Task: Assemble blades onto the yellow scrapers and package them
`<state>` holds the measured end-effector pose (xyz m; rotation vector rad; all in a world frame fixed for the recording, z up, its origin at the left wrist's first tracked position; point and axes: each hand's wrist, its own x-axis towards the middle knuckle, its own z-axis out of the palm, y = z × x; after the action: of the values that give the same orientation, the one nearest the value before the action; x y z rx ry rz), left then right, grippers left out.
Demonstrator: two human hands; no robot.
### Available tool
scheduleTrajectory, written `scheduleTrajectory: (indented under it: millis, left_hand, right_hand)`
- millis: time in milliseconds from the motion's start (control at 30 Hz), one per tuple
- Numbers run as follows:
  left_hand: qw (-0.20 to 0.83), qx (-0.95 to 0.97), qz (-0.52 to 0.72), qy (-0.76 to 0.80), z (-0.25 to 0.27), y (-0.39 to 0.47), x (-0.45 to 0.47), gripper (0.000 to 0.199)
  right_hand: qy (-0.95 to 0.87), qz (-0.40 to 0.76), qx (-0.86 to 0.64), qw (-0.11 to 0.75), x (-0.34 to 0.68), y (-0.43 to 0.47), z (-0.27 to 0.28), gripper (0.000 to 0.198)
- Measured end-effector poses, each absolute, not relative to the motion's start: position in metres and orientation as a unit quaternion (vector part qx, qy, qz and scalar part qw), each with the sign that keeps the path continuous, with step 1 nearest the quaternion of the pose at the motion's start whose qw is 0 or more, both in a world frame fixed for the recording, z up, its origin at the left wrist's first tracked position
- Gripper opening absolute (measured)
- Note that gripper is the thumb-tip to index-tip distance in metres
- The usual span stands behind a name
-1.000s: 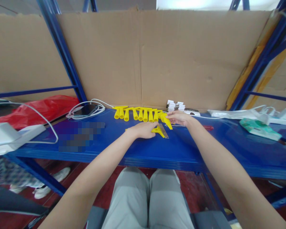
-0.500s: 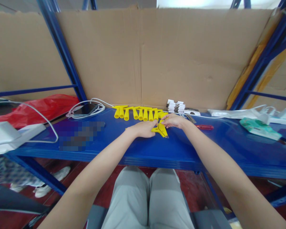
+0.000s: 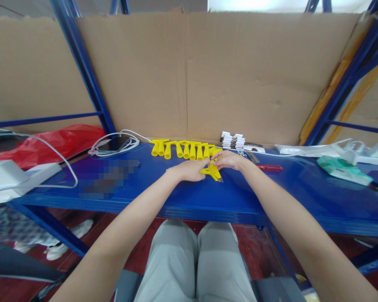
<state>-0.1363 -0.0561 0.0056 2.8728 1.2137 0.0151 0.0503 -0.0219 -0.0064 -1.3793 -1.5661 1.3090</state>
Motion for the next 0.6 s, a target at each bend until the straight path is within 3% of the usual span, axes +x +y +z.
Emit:
scheduleTrajectory:
  millis: [167, 600]
  left_hand:
    - [0.015, 0.930, 0.007, 0.367, 0.0058, -0.0564, -0.1370, 0.065]
    - [0.038, 0.952, 0.031, 0.302, 0.0018, -0.0485, -0.1382, 0.064]
  right_hand:
    - [-0.601, 0.490, -0.536, 0.333, 0.0487, -0.0246, -0.0046, 0.020]
    - [-0.647, 0.414, -0.565, 0.300, 0.0443, -0.0311, 0.0013, 0.019]
